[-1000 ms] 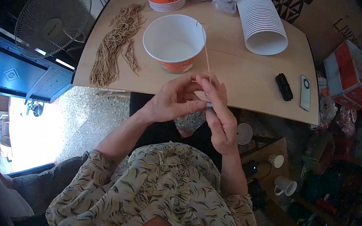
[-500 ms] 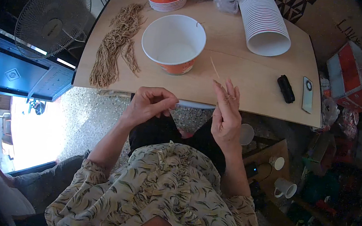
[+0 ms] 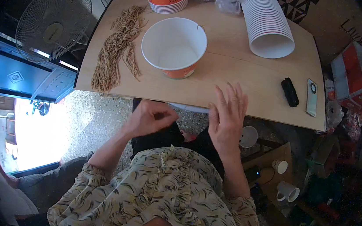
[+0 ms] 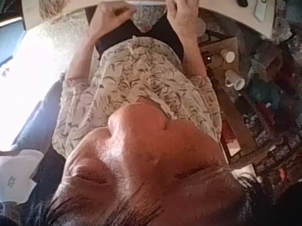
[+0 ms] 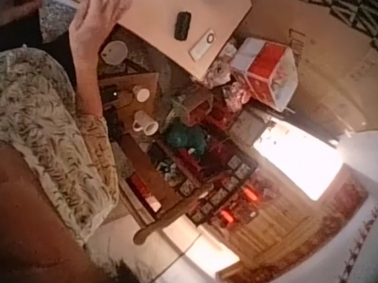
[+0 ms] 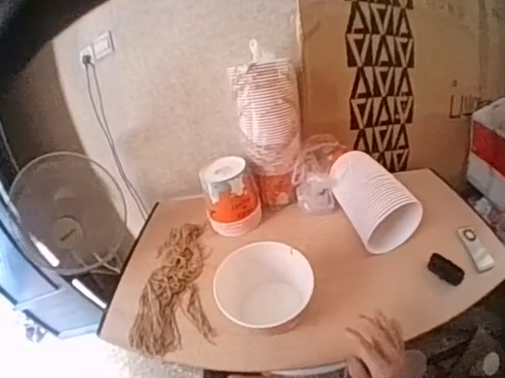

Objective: Securing paper bowls with rubber bands for packaging.

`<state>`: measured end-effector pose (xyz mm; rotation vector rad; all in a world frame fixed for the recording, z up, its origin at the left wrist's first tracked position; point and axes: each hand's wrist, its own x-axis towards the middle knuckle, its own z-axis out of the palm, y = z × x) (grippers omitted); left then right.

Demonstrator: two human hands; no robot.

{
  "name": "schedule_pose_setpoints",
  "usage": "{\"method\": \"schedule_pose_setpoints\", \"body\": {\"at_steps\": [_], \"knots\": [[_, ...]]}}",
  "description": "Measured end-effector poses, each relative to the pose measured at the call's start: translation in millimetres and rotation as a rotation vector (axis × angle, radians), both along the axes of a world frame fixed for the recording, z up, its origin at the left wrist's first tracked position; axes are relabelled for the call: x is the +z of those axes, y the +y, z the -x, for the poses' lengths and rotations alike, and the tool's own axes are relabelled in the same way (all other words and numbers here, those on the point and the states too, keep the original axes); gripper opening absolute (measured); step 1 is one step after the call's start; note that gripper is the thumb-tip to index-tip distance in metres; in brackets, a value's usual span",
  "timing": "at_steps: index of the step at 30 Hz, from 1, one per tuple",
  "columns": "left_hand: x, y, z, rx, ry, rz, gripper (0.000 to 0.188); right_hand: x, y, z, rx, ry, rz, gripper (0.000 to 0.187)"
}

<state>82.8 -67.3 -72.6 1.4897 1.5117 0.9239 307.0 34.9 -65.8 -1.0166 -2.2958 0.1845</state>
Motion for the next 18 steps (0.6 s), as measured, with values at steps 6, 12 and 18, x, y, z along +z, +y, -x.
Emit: {"method": "schedule_pose_setpoints", "body": {"at_steps": [6,12,18], "knots": [[26.6,15.5,-29.3,-0.175,0.064,-0.203,0.005,0.6,-18.2,13.7,0.413,0.314,0.653,0.037],[33.2,25.1,-21.8,-0.005,-0.050,-0.169,0.010,6.2,-15.6,5.5,0.361,0.355,0.701,0.026],[39.5,32.5,-24.5,-0.048,-0.126,-0.059,0.007,11.2,-7.8,-10.6,0.447,0.420,0.745,0.023]]}}
